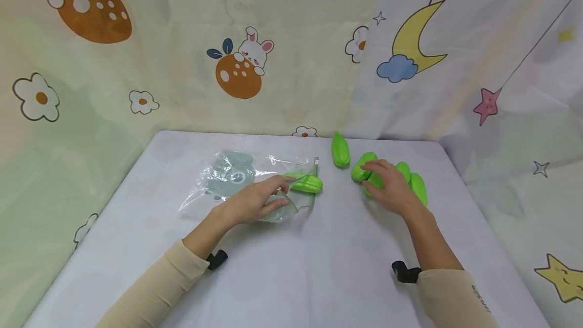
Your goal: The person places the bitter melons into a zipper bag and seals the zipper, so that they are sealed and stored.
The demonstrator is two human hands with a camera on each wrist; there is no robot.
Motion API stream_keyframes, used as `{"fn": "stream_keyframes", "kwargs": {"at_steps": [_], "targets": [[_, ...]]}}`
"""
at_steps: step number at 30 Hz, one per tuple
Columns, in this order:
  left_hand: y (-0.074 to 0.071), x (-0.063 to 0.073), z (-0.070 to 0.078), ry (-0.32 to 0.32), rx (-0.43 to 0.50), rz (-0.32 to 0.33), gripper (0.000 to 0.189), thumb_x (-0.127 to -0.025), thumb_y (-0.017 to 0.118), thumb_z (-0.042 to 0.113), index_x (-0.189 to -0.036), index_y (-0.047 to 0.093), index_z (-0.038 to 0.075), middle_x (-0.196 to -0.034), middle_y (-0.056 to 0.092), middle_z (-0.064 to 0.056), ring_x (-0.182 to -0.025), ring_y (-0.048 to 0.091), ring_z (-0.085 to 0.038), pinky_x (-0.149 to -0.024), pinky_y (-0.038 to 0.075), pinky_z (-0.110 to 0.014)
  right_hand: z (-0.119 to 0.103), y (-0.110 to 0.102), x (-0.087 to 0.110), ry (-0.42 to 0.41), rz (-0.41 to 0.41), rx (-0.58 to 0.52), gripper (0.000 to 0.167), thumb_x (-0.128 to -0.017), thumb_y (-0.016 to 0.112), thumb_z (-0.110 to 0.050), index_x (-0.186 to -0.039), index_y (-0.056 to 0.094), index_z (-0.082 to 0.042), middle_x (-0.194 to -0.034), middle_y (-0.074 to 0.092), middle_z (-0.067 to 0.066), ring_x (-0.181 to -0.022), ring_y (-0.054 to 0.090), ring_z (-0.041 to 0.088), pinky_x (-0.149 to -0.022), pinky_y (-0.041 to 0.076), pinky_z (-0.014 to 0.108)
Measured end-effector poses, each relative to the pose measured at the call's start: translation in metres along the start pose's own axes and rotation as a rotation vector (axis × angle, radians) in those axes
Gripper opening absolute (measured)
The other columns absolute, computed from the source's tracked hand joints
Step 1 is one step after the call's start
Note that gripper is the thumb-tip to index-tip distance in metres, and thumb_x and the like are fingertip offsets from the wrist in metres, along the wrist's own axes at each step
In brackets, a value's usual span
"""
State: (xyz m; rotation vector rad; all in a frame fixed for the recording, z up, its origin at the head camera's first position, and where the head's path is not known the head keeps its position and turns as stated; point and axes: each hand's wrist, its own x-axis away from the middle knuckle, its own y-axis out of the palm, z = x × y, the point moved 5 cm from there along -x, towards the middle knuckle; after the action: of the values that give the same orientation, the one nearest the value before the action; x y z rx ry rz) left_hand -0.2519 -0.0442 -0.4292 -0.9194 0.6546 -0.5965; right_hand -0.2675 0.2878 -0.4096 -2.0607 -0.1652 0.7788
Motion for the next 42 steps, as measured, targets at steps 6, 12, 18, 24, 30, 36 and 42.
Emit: {"fn": "stream_keyframes", "kwargs": {"at_steps": [6, 12, 18, 24, 30, 36, 42], "targets": [[0.0, 0.002, 0.0, 0.005, -0.006, 0.011, 0.034, -0.104, 0.062, 0.037, -0.129, 0.052, 0.016, -0.148, 0.054, 0.002, -0.105, 0.066, -0.015, -0.086, 0.055, -0.034, 0.009, -0.005, 0.011, 0.039, -0.004, 0.049, 0.041, -0.084, 0.079, 0.001, -0.123, 0.068, 0.0, -0.128, 0.061, 0.021, -0.12, 0.056, 0.043, -0.095, 0.045, 0.052], [0.003, 0.004, -0.002, 0.003, 0.002, 0.007, 0.035, -0.104, 0.062, 0.037, -0.13, 0.052, 0.016, -0.146, 0.055, 0.001, -0.107, 0.067, -0.019, -0.086, 0.055, -0.034, 0.015, -0.01, 0.02, 0.024, 0.01, 0.082, 0.042, -0.081, 0.08, 0.003, -0.121, 0.068, 0.002, -0.126, 0.062, 0.023, -0.118, 0.056, 0.044, -0.092, 0.045, 0.059], [0.002, 0.007, -0.003, -0.008, 0.01, 0.014, 0.032, -0.104, 0.062, 0.037, -0.128, 0.051, 0.02, -0.148, 0.054, 0.002, -0.107, 0.066, -0.019, -0.087, 0.055, -0.034, 0.023, -0.016, 0.027, 0.072, 0.033, 0.07, 0.043, -0.08, 0.081, 0.004, -0.121, 0.067, 0.001, -0.133, 0.056, 0.024, -0.122, 0.052, 0.049, -0.091, 0.043, 0.065], [-0.003, 0.013, -0.008, -0.045, 0.048, 0.036, 0.029, -0.103, 0.064, 0.034, -0.125, 0.051, 0.019, -0.152, 0.051, 0.003, -0.11, 0.066, -0.018, -0.091, 0.056, -0.034, 0.033, -0.018, 0.031, 0.124, 0.072, 0.038, 0.044, -0.082, 0.08, 0.004, -0.124, 0.066, 0.0, -0.14, 0.05, 0.027, -0.126, 0.047, 0.053, -0.094, 0.04, 0.066], [-0.005, 0.012, -0.007, -0.033, 0.042, 0.035, 0.034, -0.104, 0.062, 0.037, -0.129, 0.052, 0.016, -0.149, 0.053, 0.006, -0.111, 0.064, -0.014, -0.091, 0.055, -0.033, 0.046, -0.021, 0.042, 0.175, 0.097, 0.032, 0.046, -0.083, 0.078, 0.004, -0.127, 0.064, 0.001, -0.14, 0.049, 0.031, -0.124, 0.042, 0.06, -0.093, 0.035, 0.073], [-0.004, 0.007, -0.005, -0.023, 0.049, 0.011, 0.035, -0.105, 0.059, 0.039, -0.13, 0.052, 0.016, -0.149, 0.052, 0.005, -0.114, 0.065, -0.018, -0.093, 0.055, -0.033, 0.056, -0.026, 0.056, 0.197, 0.107, 0.061, 0.049, -0.082, 0.077, 0.003, -0.128, 0.063, 0.002, -0.137, 0.049, 0.033, -0.121, 0.042, 0.061, -0.094, 0.032, 0.074], [-0.005, 0.002, -0.004, -0.018, 0.038, 0.007, 0.034, -0.105, 0.059, 0.039, -0.13, 0.051, 0.017, -0.15, 0.052, 0.002, -0.116, 0.065, -0.02, -0.093, 0.054, -0.034, 0.062, -0.028, 0.064, 0.21, 0.131, 0.072, 0.051, -0.081, 0.079, 0.001, -0.13, 0.062, 0.002, -0.137, 0.049, 0.032, -0.122, 0.042, 0.059, -0.094, 0.032, 0.073]]}}
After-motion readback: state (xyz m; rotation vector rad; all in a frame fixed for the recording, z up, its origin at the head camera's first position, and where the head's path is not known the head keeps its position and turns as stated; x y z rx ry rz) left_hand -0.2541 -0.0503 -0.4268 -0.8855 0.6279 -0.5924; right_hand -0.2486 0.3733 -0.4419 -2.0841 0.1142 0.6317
